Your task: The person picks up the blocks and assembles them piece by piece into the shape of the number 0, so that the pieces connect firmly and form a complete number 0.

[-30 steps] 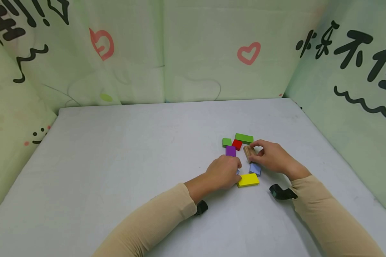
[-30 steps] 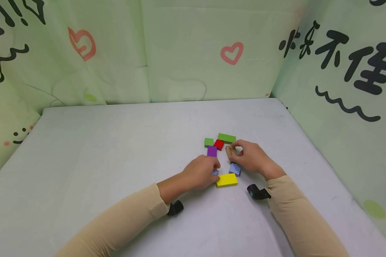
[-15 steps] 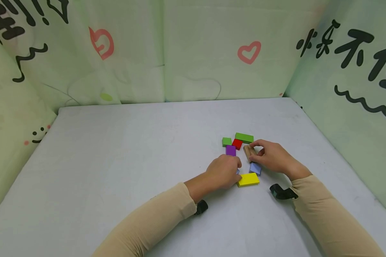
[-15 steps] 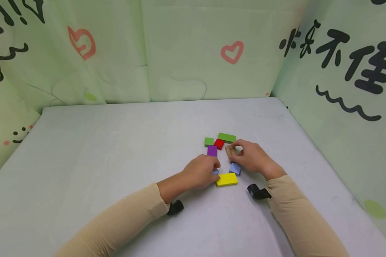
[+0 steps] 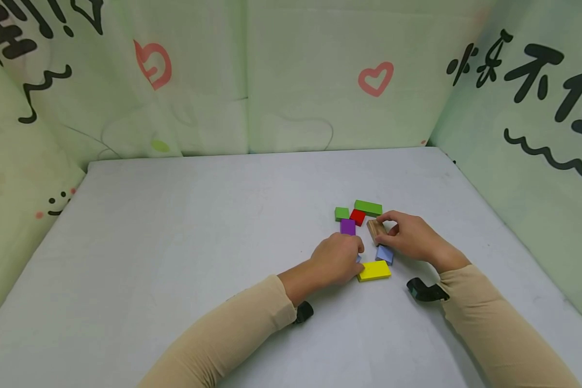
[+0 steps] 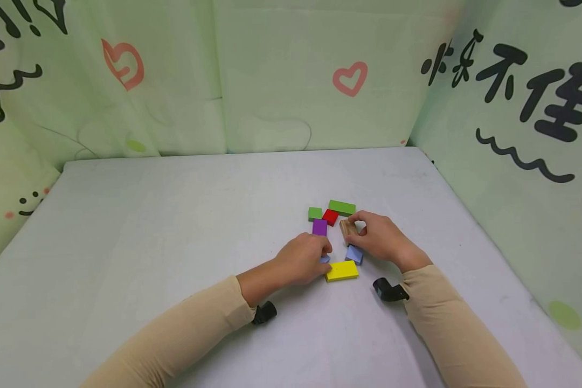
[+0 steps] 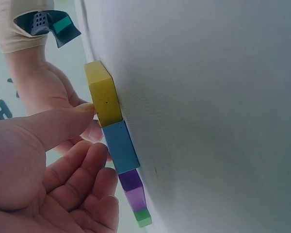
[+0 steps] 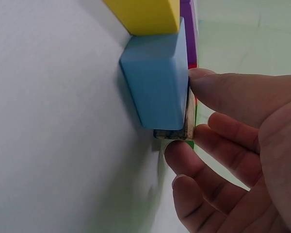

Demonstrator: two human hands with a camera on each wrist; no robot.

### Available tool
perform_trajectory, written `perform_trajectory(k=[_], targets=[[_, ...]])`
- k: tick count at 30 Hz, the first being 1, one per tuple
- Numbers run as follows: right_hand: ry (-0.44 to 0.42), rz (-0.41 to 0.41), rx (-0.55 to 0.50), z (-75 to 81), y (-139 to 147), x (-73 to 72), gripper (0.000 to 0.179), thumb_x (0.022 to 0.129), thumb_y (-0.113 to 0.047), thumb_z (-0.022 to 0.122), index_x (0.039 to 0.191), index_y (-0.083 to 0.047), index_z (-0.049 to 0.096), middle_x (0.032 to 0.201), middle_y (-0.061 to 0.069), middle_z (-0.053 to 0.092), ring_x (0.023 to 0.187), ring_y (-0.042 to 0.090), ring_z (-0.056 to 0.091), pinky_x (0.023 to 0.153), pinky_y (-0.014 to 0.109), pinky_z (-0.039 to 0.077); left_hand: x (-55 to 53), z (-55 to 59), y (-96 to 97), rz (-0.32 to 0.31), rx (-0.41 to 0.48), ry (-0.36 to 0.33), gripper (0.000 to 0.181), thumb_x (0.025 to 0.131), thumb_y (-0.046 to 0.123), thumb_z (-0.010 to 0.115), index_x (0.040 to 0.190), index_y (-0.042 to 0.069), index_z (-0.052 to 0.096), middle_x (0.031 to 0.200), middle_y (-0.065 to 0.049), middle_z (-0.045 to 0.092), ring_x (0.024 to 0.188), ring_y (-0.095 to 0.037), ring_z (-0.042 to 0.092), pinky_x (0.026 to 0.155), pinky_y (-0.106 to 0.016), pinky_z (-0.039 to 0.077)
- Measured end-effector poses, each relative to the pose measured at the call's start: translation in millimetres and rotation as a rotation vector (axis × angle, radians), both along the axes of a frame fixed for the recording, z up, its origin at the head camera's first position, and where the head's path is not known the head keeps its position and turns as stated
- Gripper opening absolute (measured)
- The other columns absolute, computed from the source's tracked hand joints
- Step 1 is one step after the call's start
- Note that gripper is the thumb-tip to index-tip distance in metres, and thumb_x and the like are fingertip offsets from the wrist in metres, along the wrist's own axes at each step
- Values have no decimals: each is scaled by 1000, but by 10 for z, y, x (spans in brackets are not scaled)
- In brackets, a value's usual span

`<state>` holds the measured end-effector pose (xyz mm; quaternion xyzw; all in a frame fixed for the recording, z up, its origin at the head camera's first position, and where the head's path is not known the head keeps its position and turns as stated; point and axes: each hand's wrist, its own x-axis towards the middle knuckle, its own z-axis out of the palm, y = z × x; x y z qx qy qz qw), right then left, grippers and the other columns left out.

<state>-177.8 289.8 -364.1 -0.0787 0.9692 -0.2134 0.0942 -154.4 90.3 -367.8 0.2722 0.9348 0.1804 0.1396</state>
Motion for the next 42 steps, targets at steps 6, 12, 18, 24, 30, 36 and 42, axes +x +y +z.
perform_trajectory(k=[6,12,18,24,30,36,42], targets=[[2,-1,-1,-3,3,2,51,91,-27,75,131,0,58,95,12,65,83,26,57,73,39,52,2,7,-2,-1,6,-1,32,91,31,75,120,18,71,100,10,68,85,-9,55,76,-18,49],[6,4,-2,-5,4,8,51,91,-26,75,131,0,58,93,11,65,82,25,57,73,38,52,1,12,0,3,3,-8,32,91,31,75,120,18,71,100,10,68,85,-8,55,76,-18,49],[5,9,-4,-1,6,14,51,91,-27,75,131,1,57,93,11,65,81,25,57,72,37,51,1,16,2,6,-4,-9,32,91,31,75,121,18,70,101,10,68,85,-8,55,75,-18,49],[4,8,0,-11,8,14,51,91,-27,75,131,0,58,92,10,65,81,24,56,71,37,51,5,20,-1,7,7,-15,32,91,31,75,120,18,71,100,9,68,85,-9,55,75,-18,49],[1,8,-7,-6,14,18,52,91,-28,75,131,0,57,94,11,65,82,25,57,72,38,52,3,19,0,3,8,-14,32,91,31,75,120,18,70,100,9,68,85,-8,55,75,-18,49],[6,9,-13,-12,6,20,52,91,-28,75,132,0,58,104,17,66,88,28,59,80,45,54,0,14,6,5,5,-17,32,91,31,75,120,18,70,100,9,68,85,-8,55,76,-18,49],[2,9,-16,-14,5,22,52,92,-27,74,132,1,57,111,20,65,92,31,60,83,48,54,-1,12,7,6,4,-13,32,91,31,75,120,18,70,99,9,67,84,-9,55,75,-18,49]])
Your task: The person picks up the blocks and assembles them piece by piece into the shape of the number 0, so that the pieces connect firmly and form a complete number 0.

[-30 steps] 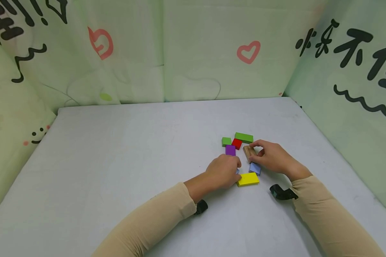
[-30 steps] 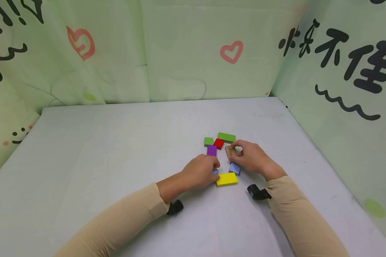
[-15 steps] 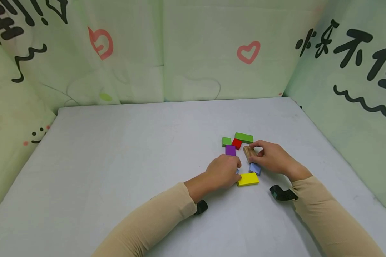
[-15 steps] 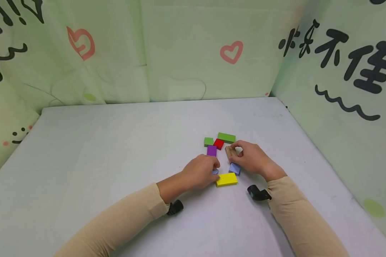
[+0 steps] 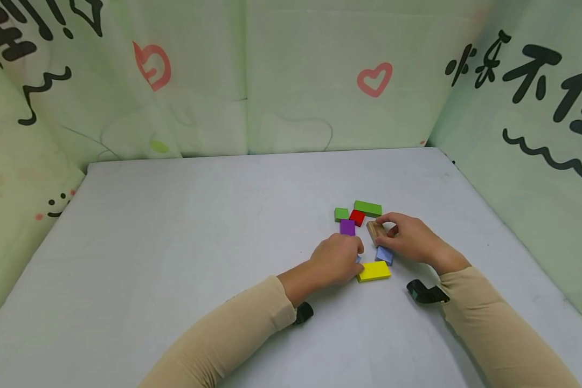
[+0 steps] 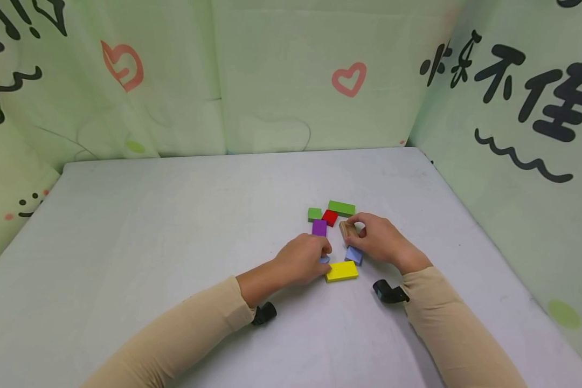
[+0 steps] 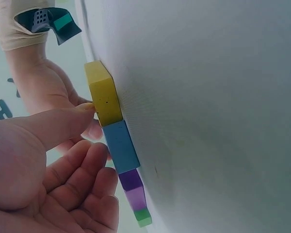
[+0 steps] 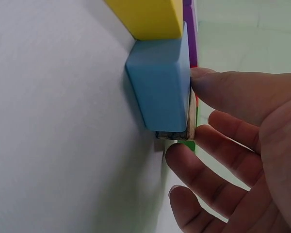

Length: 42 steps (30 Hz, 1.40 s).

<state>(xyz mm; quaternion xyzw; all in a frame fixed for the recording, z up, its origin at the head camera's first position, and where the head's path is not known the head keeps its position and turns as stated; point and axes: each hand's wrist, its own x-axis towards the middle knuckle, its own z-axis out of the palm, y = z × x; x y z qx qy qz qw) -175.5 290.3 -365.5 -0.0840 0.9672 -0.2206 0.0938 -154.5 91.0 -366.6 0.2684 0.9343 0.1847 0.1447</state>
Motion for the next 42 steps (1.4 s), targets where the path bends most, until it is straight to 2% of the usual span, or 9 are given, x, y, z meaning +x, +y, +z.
perform_trajectory(k=[18,33,39,42], targets=[[6,20,-18,-5,-1,16,51,93,-24,72,134,1,56,120,23,61,99,34,60,87,51,53,6,10,0,4,-10,-11,33,91,31,76,120,19,70,99,9,68,84,-8,55,75,-18,50],[-5,-4,-28,23,2,-9,52,95,-29,69,133,3,54,112,22,63,96,32,61,83,49,54,1,8,-10,0,2,-10,33,91,31,76,121,18,70,100,9,68,84,-9,55,75,-18,49],[5,-19,-12,63,23,-22,58,99,-33,62,138,8,49,129,31,55,114,47,54,93,60,47,2,-1,-11,2,14,-11,33,91,31,76,120,18,71,100,9,68,85,-9,55,76,-19,49],[-7,-26,-13,72,26,-33,61,101,-35,59,142,9,45,137,33,50,121,50,50,98,62,44,2,-4,-15,-1,23,-13,33,91,31,76,120,17,71,101,9,68,86,-9,55,77,-19,50]])
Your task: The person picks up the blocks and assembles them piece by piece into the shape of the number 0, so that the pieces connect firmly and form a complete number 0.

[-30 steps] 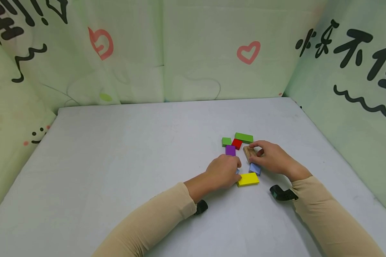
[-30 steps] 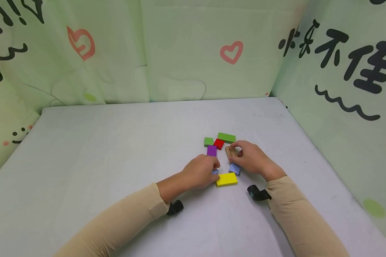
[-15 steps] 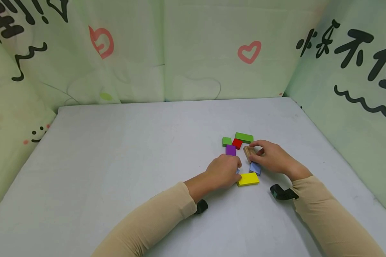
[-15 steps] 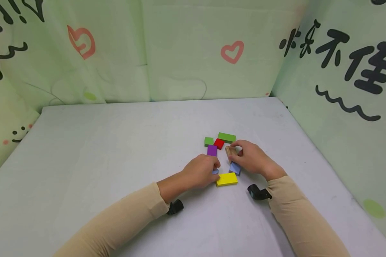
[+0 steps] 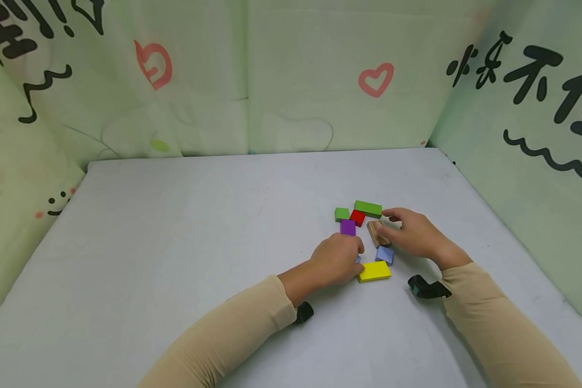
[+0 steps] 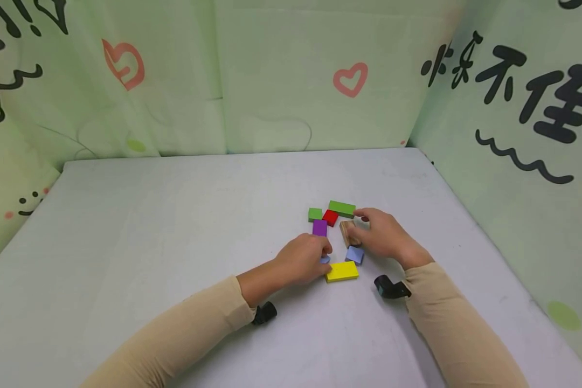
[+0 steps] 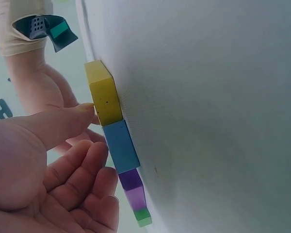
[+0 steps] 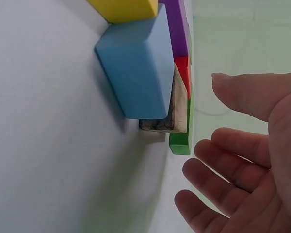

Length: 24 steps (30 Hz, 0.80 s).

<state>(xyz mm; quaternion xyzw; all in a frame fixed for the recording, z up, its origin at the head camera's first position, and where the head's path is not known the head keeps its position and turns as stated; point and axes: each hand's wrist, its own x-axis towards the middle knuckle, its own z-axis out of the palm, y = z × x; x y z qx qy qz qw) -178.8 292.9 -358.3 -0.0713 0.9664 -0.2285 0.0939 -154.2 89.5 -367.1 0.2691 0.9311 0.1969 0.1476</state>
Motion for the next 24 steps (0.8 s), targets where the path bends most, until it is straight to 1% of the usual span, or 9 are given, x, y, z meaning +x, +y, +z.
perform_trajectory(k=[5,11,18,24], targets=[[-24,-13,-9,5,0,-27,65,101,-37,57,145,9,42,141,33,46,125,51,47,100,61,42,0,-4,0,-2,-2,6,33,91,31,76,120,17,71,101,9,68,85,-9,55,77,-19,49],[-24,3,-6,11,1,-57,67,101,-37,58,146,10,40,141,33,46,125,51,47,100,61,42,-1,-3,0,0,-8,12,33,91,31,76,120,18,71,101,9,68,85,-9,55,76,-19,49],[-43,5,-17,4,-5,-110,67,101,-37,59,145,9,41,141,33,47,127,49,46,102,61,41,-2,6,2,-2,-14,11,33,91,31,76,120,18,71,100,9,68,84,-9,55,76,-19,49],[-51,17,-19,-7,-28,-163,69,100,-37,61,146,10,39,142,33,46,128,50,45,102,61,40,-3,0,9,0,-11,7,33,90,31,77,120,18,71,99,9,68,84,-8,54,75,-19,49]])
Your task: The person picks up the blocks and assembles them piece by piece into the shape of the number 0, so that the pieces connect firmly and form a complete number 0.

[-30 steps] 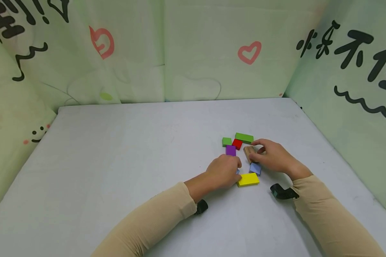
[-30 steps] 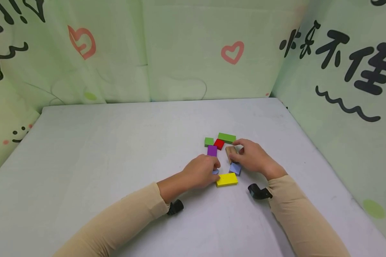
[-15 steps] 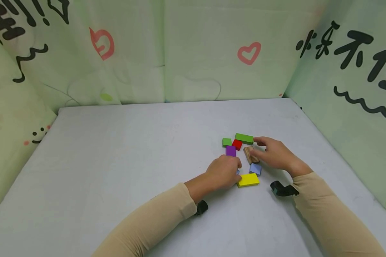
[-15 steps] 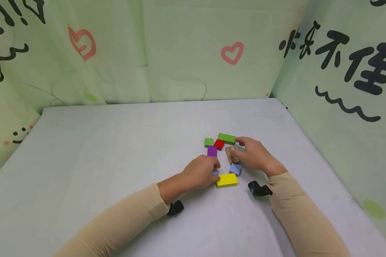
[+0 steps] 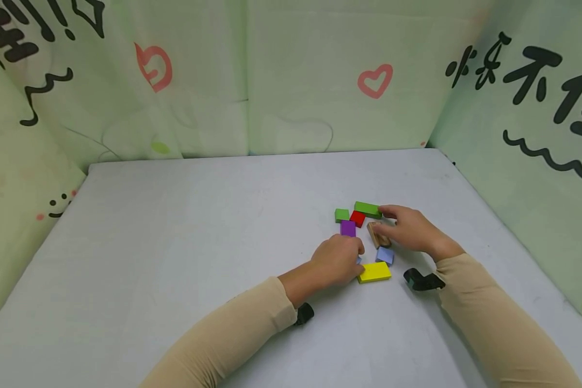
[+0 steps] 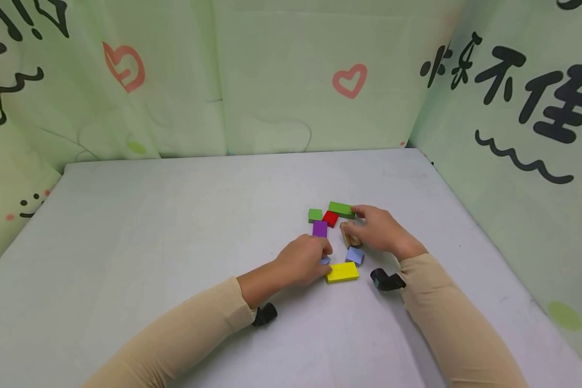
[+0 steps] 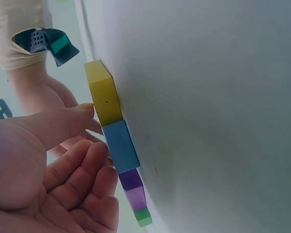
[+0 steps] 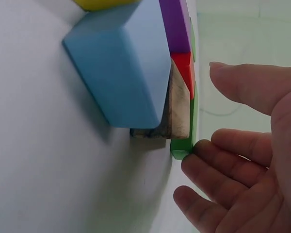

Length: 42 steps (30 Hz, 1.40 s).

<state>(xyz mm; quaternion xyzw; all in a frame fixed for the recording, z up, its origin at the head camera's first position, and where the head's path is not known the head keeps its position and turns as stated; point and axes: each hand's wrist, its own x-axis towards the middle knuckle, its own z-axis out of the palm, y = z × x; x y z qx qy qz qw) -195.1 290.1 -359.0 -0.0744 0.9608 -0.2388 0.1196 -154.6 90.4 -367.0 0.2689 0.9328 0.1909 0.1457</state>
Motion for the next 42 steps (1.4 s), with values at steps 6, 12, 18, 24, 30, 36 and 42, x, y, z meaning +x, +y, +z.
perform_trajectory(k=[6,12,18,24,30,36,42], targets=[[5,25,-5,21,-31,-54,69,99,-35,61,145,11,40,143,33,46,128,50,46,102,61,40,-3,-4,-4,-3,0,5,33,90,32,76,120,18,71,98,9,68,84,-9,54,75,-19,49],[-5,39,-14,38,-87,-122,65,100,-33,60,146,9,42,143,31,47,127,48,47,102,60,41,-3,4,-11,-16,4,15,33,90,32,77,119,17,72,98,9,68,85,-9,55,75,-18,49],[-7,59,-13,26,-174,-199,66,98,-32,61,146,9,42,143,30,48,128,47,48,103,59,41,-4,8,-19,-24,7,25,33,90,31,77,119,16,72,99,8,68,87,-10,55,76,-19,49],[-6,77,-21,10,-235,-252,63,99,-29,62,146,8,42,143,29,49,130,46,46,106,59,37,-5,-1,-25,-36,11,29,33,90,31,76,119,15,72,102,7,69,88,-10,57,75,-19,49],[-24,83,-32,7,-280,-287,60,97,-20,62,146,8,42,144,28,48,136,44,41,109,58,33,-5,-1,-34,-36,21,29,32,90,30,76,119,15,72,101,7,69,87,-10,57,75,-19,49],[-50,57,-28,12,-297,-290,59,95,-13,62,147,7,42,142,29,50,133,45,44,107,58,36,1,5,-34,-26,24,15,32,90,30,77,118,16,72,98,8,68,86,-10,56,74,-18,49],[-48,36,-19,6,-305,-287,58,95,-12,62,147,6,42,133,28,57,120,42,57,98,52,48,5,1,-24,-14,23,6,33,89,31,78,118,16,72,95,8,67,83,-9,55,73,-18,48]])
